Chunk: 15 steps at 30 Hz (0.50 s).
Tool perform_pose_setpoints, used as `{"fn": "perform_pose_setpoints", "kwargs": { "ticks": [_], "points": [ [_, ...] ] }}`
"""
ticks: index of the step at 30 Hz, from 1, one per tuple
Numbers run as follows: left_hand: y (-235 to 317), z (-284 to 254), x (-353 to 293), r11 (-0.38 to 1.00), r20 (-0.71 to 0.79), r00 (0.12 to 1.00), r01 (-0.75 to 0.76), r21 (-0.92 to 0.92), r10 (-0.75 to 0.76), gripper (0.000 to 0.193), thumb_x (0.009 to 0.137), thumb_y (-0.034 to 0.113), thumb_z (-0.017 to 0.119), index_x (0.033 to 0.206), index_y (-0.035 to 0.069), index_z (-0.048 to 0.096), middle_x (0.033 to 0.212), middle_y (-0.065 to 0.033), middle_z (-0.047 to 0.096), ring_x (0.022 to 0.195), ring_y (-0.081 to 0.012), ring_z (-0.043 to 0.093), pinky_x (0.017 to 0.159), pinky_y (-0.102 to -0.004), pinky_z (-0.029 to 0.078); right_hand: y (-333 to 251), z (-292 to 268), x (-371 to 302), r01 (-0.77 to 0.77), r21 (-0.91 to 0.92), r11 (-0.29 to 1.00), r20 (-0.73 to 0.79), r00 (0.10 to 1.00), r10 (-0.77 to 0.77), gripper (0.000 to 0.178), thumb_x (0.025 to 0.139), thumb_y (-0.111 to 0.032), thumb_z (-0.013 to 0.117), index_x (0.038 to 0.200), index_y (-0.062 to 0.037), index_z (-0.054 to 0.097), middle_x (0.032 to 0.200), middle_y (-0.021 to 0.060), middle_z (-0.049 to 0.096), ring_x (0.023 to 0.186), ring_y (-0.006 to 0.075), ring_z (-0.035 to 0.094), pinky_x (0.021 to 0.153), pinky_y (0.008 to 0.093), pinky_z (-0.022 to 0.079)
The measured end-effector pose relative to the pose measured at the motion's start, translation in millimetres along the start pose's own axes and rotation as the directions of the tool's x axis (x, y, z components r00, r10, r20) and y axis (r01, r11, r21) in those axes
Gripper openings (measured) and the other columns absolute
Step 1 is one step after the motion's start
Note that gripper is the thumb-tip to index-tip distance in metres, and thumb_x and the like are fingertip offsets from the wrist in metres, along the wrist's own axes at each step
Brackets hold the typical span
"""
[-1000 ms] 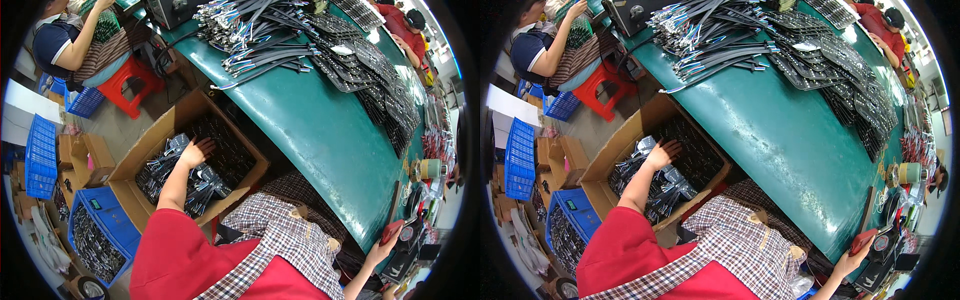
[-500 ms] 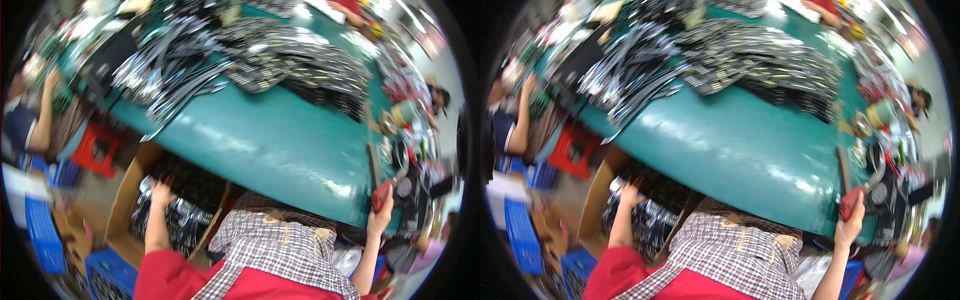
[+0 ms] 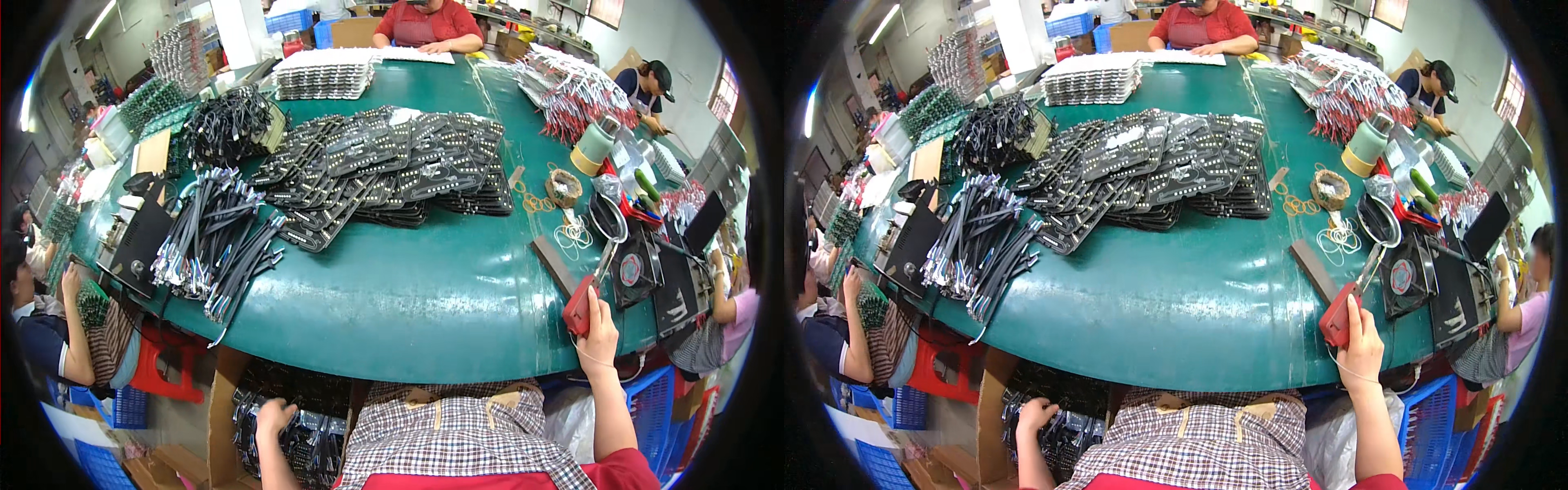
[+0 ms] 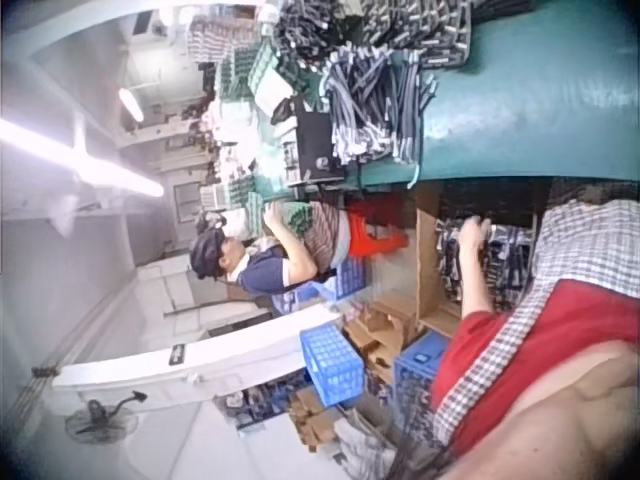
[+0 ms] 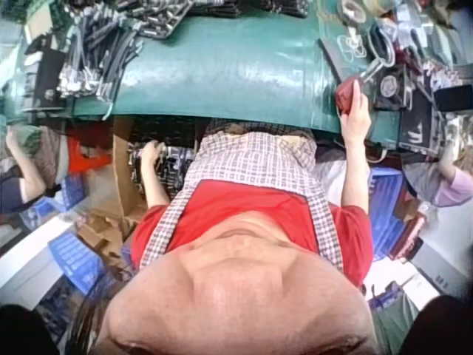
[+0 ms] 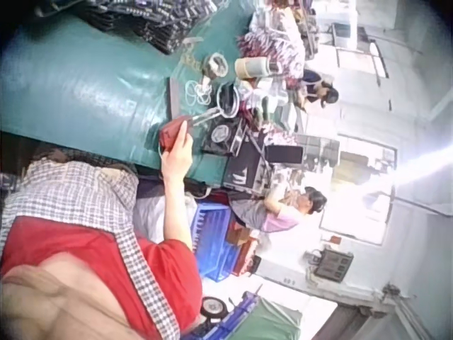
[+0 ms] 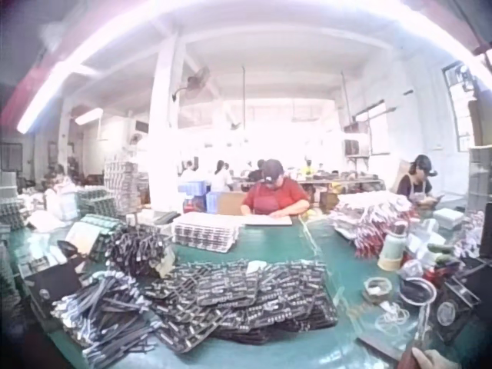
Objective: The person solders wires to circuit board panels using a soldering gun, places a panel into a cardboard box, retrieves another panel from a stack, and solders wires onto it.
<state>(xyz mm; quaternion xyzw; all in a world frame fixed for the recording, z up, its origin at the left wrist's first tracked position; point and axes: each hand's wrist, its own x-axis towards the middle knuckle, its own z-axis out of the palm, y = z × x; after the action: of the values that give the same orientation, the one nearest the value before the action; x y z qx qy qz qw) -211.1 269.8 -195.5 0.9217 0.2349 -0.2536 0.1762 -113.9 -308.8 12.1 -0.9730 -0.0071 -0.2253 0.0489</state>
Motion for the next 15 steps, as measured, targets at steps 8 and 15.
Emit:
{"fn": "perform_pose_setpoints", "kwargs": {
  "ticks": [8, 15],
  "points": [
    [159, -182, -92, 0.575, -0.058, 0.718, -0.599, -0.557, 0.693, 0.026, 0.086, 0.011, 0.061, 0.109, -0.002, 0.061, 0.094, -0.0101, 0.068, 0.089, -0.0145, 0.063, 0.080, -0.0300, 0.049, 2, 15, 29, -0.003, -0.039, 0.999, -0.001, 1.000, 0.003, 0.078, 0.067, 0.008, 0.060, 0.137, -0.0146, 0.037, 0.110, 0.0140, 0.052, 0.088, 0.0370, 0.058, 0.072, 0.0420, 0.049],
    [348, -258, 46, 0.591, -0.637, 0.234, -0.682, 0.431, 0.735, 0.056, 0.077, 0.021, 0.067, 0.127, 0.004, 0.048, 0.128, -0.0195, 0.049, 0.120, -0.0311, 0.046, 0.099, -0.0392, 0.038, -1, 18, 25, -0.044, -0.036, 0.998, -0.065, 0.997, 0.041, 0.072, 0.067, 0.004, 0.061, 0.135, -0.0130, 0.042, 0.112, 0.0138, 0.055, 0.087, 0.0349, 0.060, 0.070, 0.0414, 0.050]
  ]
}}
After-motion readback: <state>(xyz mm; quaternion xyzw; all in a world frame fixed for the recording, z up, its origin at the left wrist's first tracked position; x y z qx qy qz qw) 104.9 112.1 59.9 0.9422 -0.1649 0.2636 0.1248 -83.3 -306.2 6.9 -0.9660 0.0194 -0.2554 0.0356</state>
